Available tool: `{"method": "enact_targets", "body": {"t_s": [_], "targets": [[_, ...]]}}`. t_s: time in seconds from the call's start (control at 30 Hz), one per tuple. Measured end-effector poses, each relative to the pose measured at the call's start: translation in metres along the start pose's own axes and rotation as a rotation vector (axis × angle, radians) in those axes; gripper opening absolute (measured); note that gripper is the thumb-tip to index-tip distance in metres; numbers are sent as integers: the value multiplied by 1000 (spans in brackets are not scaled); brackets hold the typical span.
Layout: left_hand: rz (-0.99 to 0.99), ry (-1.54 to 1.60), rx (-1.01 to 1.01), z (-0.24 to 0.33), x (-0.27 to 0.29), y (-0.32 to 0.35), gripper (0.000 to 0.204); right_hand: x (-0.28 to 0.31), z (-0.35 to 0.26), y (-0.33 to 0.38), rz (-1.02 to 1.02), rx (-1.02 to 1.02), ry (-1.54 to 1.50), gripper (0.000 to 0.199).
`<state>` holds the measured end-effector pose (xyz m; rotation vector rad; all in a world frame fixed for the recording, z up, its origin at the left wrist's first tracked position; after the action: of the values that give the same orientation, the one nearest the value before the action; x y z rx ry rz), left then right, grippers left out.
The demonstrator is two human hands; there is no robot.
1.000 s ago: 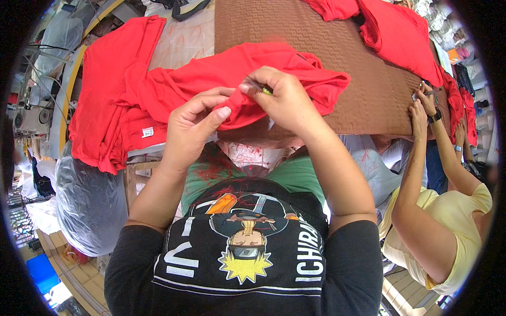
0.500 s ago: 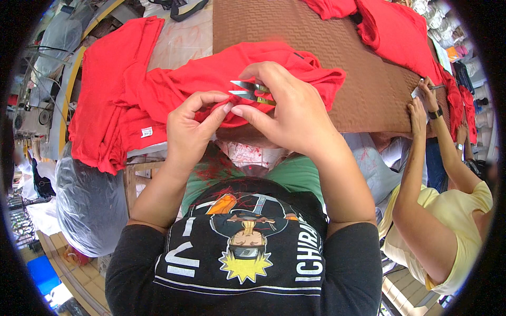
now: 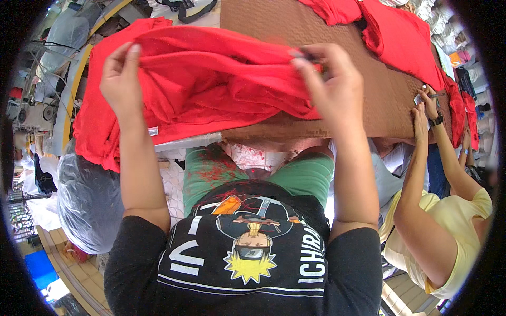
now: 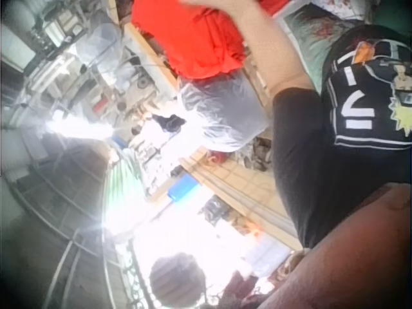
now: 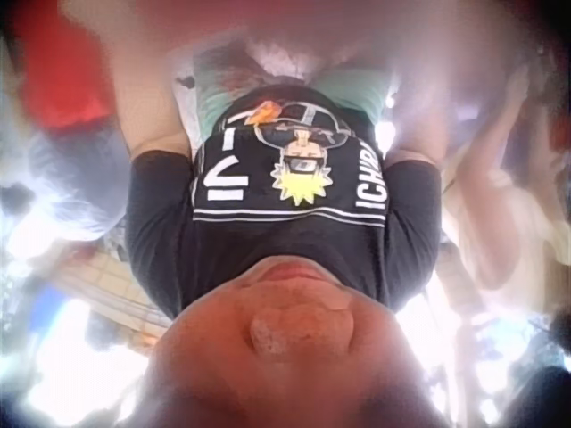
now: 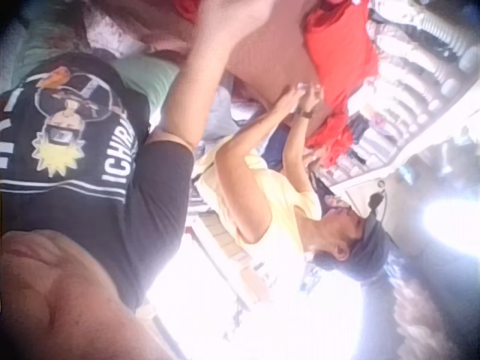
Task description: The person prepares red fabric garments by using shears to trim loose threads from the necklines and seams, then places a camera or electronic device into a small case.
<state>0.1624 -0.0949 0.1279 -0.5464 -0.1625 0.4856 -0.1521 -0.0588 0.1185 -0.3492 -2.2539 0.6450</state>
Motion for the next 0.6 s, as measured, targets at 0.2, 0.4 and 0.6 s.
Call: {"method": "enact_targets", "body": {"t_s": [0.2, 0.4, 0.6], "targets": [[28, -296, 96, -61, 58, -14, 35, -5, 169, 3, 36, -433, 264, 42], [-172, -83, 212, -42, 47, 18, 30, 10, 182, 4, 94, -211, 485, 52], [-520, -405, 339, -12, 37, 36, 24, 26, 123, 7, -76, -257, 323, 31]]}}
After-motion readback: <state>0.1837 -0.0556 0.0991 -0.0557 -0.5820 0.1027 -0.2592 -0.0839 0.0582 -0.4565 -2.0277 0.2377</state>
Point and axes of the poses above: each hand's wrist, its own y-axis away from the middle knuckle, its own x-axis out of the back of the hand, z = x × y, the point moved 1 cm from there along -y, towards the middle knuckle, and after that the axes turned 5 degrees about y, right-handed, at the moved point
